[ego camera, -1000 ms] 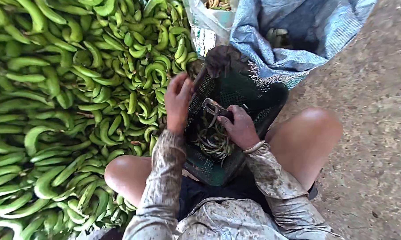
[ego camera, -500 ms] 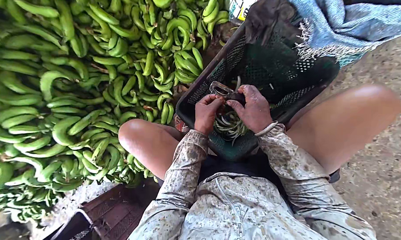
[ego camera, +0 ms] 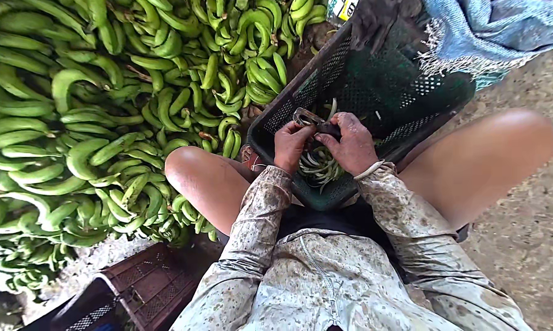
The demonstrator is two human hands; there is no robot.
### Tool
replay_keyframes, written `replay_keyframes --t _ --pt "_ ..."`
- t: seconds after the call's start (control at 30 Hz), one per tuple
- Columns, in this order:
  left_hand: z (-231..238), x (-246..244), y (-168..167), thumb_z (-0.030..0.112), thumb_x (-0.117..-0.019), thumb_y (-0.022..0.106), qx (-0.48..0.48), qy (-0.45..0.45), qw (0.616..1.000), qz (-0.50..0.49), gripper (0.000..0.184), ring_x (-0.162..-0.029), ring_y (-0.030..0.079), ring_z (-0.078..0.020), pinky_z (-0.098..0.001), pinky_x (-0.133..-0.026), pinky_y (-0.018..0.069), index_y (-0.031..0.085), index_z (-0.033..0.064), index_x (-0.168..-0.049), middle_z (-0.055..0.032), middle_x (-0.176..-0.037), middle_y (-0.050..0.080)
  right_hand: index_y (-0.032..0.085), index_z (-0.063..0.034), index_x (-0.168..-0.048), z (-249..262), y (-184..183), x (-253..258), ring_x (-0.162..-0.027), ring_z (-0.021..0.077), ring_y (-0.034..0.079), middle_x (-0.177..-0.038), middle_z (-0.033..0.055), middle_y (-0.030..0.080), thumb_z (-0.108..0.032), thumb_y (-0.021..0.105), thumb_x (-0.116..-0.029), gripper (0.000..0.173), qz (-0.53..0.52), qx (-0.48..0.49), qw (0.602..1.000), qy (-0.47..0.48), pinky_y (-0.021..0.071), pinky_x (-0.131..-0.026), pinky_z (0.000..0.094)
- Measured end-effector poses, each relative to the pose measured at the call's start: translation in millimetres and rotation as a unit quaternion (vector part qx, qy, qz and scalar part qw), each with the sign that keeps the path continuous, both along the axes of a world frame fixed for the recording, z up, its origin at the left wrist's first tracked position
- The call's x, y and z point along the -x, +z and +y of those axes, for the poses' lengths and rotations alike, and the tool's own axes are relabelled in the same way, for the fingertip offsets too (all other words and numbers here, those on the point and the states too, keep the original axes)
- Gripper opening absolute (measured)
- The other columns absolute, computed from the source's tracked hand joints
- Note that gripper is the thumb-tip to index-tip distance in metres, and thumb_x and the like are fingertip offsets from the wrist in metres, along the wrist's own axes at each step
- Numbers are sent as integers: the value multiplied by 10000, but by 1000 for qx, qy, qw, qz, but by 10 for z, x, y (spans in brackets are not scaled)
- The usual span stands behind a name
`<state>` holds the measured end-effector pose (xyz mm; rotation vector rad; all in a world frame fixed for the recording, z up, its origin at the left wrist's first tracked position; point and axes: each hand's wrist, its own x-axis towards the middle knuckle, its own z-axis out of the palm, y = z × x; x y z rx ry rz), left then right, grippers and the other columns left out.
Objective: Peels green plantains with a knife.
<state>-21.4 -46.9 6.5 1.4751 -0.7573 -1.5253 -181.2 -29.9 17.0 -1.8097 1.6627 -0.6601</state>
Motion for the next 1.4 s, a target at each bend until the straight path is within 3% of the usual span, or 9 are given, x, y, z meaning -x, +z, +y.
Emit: replay_keyframes --t 0.37,0.5,0.77,0.97,1.17,1.23,1.3,1.37,1.4 --pt "-39 -140 40 47 -918 730 0 14 1000 -1 88 -682 691 -176 -324 -656 612 671 -19 -919 -111 -800 706 640 3 -1202 0 29 36 -1106 366 667 -1193 206 668 -374 743 -947 467 7 -32 999 14 538 -951 552" --pt "-72 -204 40 46 -916 730 -6 22 1000 -7 101 -665 684 -172 -318 -639 608 685 -23 -975 -104 -789 701 647 -6 -1201 -10 41 58 -1087 363 675 -1176 197 679 -375 751 -939 465 19 -34 999 27 542 -933 554" --pt "-124 -334 30 197 -1027 617 17 12 999 -32 188 -720 684 -180 -336 -659 602 673 17 -1038 -89 -875 706 648 1 -1190 -40 33 133 -1089 386 672 -1180 212 678 -370 762 -929 468 40 -44 998 34 532 -939 582" --pt "-94 -289 36 65 -905 747 -32 -73 995 -64 193 -715 676 -152 -299 -661 591 686 -1 -1076 -95 -879 708 650 5 -1183 -42 5 119 -1084 388 673 -1178 213 677 -367 766 -928 465 45 -48 997 38 532 -934 583" --pt "-116 -265 -45 48 -932 705 1 24 998 -54 82 -676 666 -165 -305 -643 588 699 -4 -996 -94 -818 696 656 -7 -1166 -51 -3 120 -1055 372 682 -1161 197 684 -397 761 -927 469 46 -62 996 50 539 -918 574" --pt "-133 -314 -83 53 -937 680 32 43 995 -85 97 -702 667 -165 -324 -666 592 683 0 -1019 -88 -850 690 661 -13 -1169 -95 5 153 -1066 376 678 -1165 196 687 -400 764 -922 470 47 -76 995 34 533 -921 589" --pt "-149 -381 -131 113 -954 664 59 0 982 -177 155 -765 676 -144 -335 -736 592 686 8 -1065 -75 -908 699 664 -10 -1180 -154 17 301 -1061 368 677 -1147 199 690 -403 750 -930 473 36 -78 996 -10 529 -934 589" --pt "-142 -419 -118 294 -1000 619 42 -93 945 -309 260 -830 697 -136 -380 -809 577 737 68 -1049 -48 -932 736 669 -20 -1221 -229 20 491 -1093 306 682 -1159 175 704 -406 703 -964 465 15 -59 996 -72 531 -988 522" --pt "-135 -396 -85 400 -1033 556 17 -148 922 -358 369 -870 693 -188 -460 -839 548 752 87 -1028 -67 -943 736 664 -33 -1257 -279 31 581 -1125 264 680 -1190 157 707 -398 668 -990 452 0 -54 993 -105 525 -1020 477"
